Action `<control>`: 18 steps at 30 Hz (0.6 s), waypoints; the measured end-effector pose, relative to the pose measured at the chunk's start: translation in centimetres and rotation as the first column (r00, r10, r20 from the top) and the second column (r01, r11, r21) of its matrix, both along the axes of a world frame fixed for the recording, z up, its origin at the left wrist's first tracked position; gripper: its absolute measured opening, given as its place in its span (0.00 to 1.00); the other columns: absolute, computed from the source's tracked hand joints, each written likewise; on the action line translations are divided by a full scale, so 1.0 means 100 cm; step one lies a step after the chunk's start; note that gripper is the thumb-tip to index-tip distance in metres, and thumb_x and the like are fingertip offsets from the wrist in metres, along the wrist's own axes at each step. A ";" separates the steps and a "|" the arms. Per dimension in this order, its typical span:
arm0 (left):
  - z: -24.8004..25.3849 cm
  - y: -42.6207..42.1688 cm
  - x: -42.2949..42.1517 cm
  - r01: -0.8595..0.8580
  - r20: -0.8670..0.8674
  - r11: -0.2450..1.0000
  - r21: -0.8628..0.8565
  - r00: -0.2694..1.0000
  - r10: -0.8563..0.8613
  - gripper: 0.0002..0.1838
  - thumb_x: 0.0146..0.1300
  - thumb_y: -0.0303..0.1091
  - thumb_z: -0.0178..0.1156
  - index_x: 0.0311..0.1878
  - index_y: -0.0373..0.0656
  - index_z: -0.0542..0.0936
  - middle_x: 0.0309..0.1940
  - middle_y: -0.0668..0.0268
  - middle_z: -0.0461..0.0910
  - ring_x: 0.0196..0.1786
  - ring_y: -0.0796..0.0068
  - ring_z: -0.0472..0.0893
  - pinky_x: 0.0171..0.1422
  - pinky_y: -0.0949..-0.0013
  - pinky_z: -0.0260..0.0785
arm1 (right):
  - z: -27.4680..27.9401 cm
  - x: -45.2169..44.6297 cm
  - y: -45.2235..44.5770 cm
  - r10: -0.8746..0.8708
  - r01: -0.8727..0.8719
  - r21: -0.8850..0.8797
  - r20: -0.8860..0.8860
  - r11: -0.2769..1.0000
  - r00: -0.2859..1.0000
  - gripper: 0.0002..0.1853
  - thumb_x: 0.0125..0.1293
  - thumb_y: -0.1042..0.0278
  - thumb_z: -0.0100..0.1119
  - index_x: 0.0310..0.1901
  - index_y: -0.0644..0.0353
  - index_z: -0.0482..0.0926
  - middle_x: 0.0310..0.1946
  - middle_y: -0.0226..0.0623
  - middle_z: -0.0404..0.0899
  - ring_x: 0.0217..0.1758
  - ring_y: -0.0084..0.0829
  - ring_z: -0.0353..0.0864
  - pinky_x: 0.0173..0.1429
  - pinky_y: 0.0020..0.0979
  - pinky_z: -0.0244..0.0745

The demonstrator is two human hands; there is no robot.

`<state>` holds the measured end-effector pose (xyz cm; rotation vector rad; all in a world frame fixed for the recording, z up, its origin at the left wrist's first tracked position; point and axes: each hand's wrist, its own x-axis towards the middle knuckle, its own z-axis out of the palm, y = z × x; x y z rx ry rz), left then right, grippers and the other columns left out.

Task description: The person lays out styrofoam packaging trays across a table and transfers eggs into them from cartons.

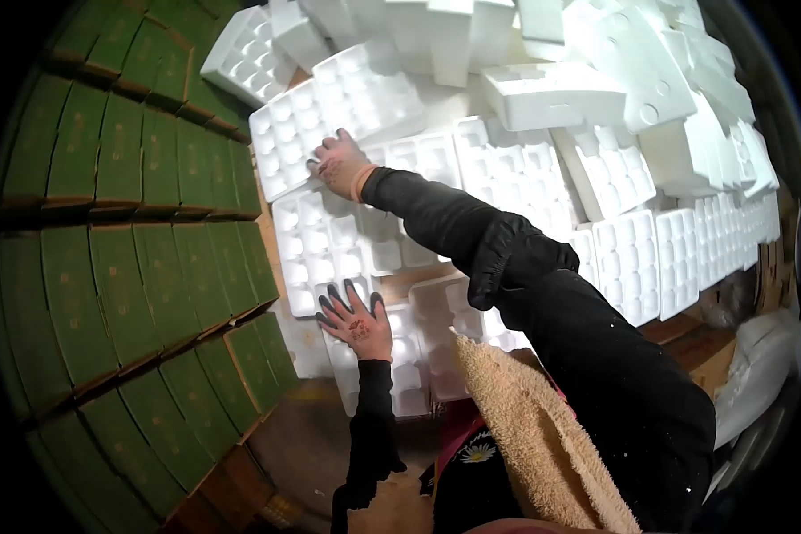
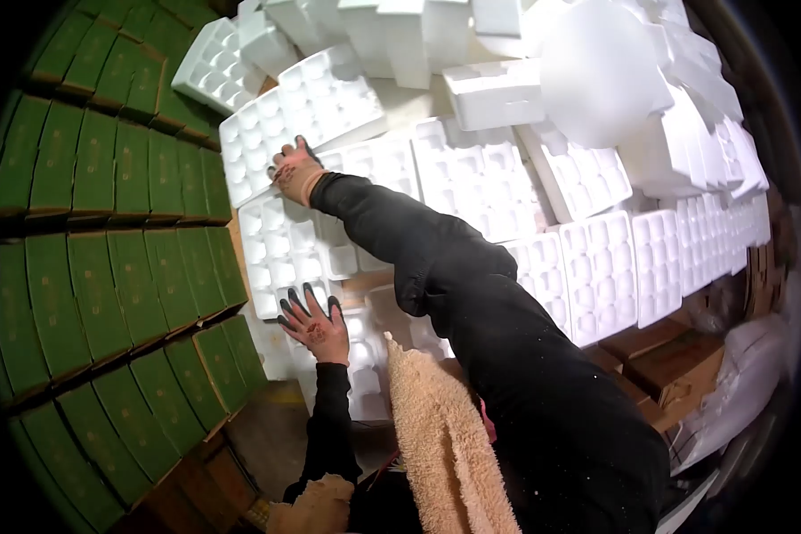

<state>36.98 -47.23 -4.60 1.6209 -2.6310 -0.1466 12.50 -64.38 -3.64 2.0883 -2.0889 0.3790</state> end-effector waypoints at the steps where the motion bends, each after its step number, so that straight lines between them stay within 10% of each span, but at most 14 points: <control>1: -0.002 0.001 -0.004 -0.012 -0.016 1.000 -0.023 1.000 0.012 0.35 0.64 0.48 0.56 0.72 0.50 0.61 0.73 0.50 0.54 0.75 0.41 0.50 0.75 0.33 0.36 | 0.016 -0.005 0.020 0.009 -0.002 -0.088 0.078 0.996 0.997 0.11 0.63 0.61 0.57 0.45 0.51 0.82 0.44 0.34 0.78 0.56 0.40 0.74 0.68 0.53 0.58; 8: 0.011 -0.004 -0.040 -0.072 -0.158 0.994 -0.081 0.986 0.058 0.28 0.66 0.44 0.53 0.68 0.47 0.63 0.73 0.52 0.56 0.76 0.47 0.50 0.77 0.36 0.35 | 0.122 -0.078 0.249 -0.059 0.196 -0.301 0.409 0.933 0.911 0.16 0.59 0.59 0.63 0.48 0.52 0.78 0.47 0.35 0.78 0.53 0.39 0.76 0.59 0.41 0.71; 12: 0.042 0.003 -0.084 0.240 -0.324 0.962 -0.128 0.907 -0.269 0.32 0.61 0.46 0.59 0.67 0.46 0.66 0.72 0.54 0.57 0.75 0.48 0.51 0.78 0.42 0.38 | 0.080 -0.140 0.393 -0.751 0.759 -0.052 0.116 0.649 0.650 0.27 0.59 0.55 0.63 0.59 0.51 0.72 0.57 0.41 0.72 0.59 0.47 0.72 0.60 0.45 0.68; 18: 0.089 0.014 -0.289 0.486 -0.278 0.818 -0.307 0.776 -0.566 0.51 0.50 0.56 0.69 0.75 0.54 0.56 0.73 0.55 0.53 0.76 0.48 0.47 0.77 0.39 0.37 | 0.071 -0.175 0.407 -0.889 0.851 0.417 -0.180 0.319 0.421 0.37 0.55 0.39 0.64 0.64 0.48 0.69 0.63 0.39 0.68 0.65 0.45 0.67 0.62 0.58 0.62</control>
